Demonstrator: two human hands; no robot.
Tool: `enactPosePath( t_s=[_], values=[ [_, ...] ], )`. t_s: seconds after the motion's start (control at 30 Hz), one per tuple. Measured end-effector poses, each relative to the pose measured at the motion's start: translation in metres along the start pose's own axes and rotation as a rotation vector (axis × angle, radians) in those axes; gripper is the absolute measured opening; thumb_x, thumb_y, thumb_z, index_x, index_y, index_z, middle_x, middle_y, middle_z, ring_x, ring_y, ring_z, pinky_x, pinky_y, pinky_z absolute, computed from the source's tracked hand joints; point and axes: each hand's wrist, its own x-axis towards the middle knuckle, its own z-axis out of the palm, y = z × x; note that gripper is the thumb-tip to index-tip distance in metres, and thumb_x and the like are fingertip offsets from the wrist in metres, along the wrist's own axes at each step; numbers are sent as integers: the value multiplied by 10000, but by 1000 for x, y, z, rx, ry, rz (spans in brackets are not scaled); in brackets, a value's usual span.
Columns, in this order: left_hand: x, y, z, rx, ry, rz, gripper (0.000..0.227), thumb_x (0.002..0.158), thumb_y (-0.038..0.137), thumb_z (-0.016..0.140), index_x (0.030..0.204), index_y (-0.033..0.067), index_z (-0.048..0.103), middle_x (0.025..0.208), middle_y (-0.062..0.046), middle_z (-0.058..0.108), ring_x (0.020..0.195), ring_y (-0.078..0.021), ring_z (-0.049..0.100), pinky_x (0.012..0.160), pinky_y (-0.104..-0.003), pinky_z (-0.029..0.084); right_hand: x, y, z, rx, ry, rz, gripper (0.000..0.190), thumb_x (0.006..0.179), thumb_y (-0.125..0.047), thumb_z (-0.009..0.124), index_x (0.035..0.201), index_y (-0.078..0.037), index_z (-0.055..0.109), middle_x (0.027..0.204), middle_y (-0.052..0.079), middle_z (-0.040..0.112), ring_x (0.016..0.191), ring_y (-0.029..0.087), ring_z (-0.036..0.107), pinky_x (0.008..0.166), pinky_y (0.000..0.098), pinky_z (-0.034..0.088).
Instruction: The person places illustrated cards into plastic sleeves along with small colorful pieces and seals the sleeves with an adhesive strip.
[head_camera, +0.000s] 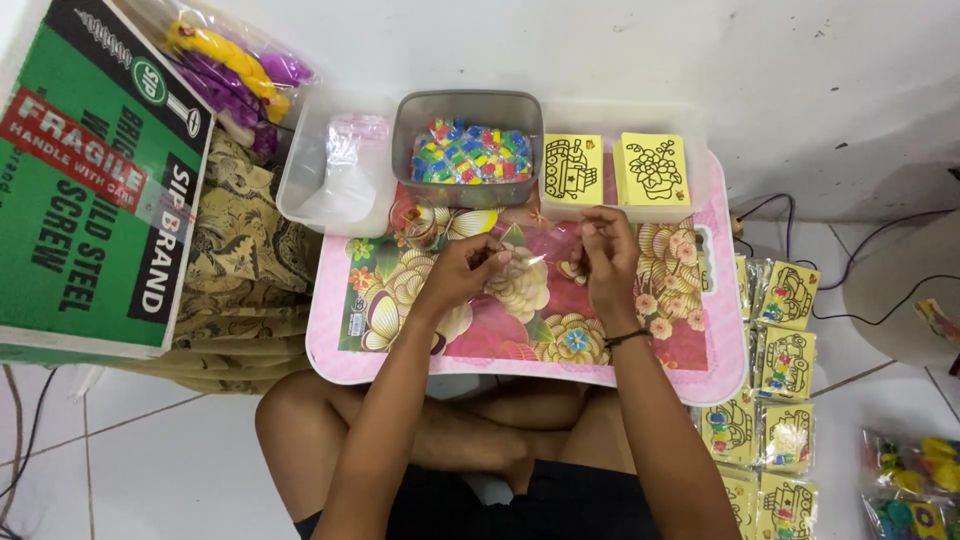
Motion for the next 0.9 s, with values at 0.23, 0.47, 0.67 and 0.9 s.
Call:
enactPosePath(
  t_s=[0.23, 0.47, 0.67, 0.9],
  values=[
    [1, -3, -1, 83, -8, 1, 108, 922, 143, 708, 881, 44, 699, 562, -75, 623, 489, -120, 539, 477, -263, 430, 22, 2, -25, -386, 266, -325, 117, 1007, -34, 626, 1118, 3, 640, 746, 93, 596, 482, 119, 488, 436, 244, 363],
    [1, 4, -2, 82, -15, 3, 115, 931, 154, 705, 873, 55, 711, 583, -78, 645, 503, -120, 543, 481, -261, 435, 122, -50, -71, -838, 15, -537, 165, 918, 80, 733, 1031, -38, 756, 886, 102, 625, 795, 275, 667, 683, 305, 581],
    [3, 14, -2, 74, -32, 9, 136, 943, 152, 688, 848, 68, 738, 577, -85, 656, 495, -136, 531, 493, -270, 425, 153, -76, -77, -1554, -600, 54, 631, 822, -179, 801, 1415, -61, 617, 1429, 204, 618, 1368, 413, 523, 1121, 546, 416],
    [2, 9, -3, 92, -35, 1, 130, 945, 161, 689, 872, 67, 741, 595, -96, 660, 530, -145, 532, 518, -285, 428, 154, -57, -77, -1704, -591, -32, 697, 776, -283, 858, 1424, -174, 623, 1261, 112, 730, 1195, 348, 672, 1016, 522, 494]
  ],
)
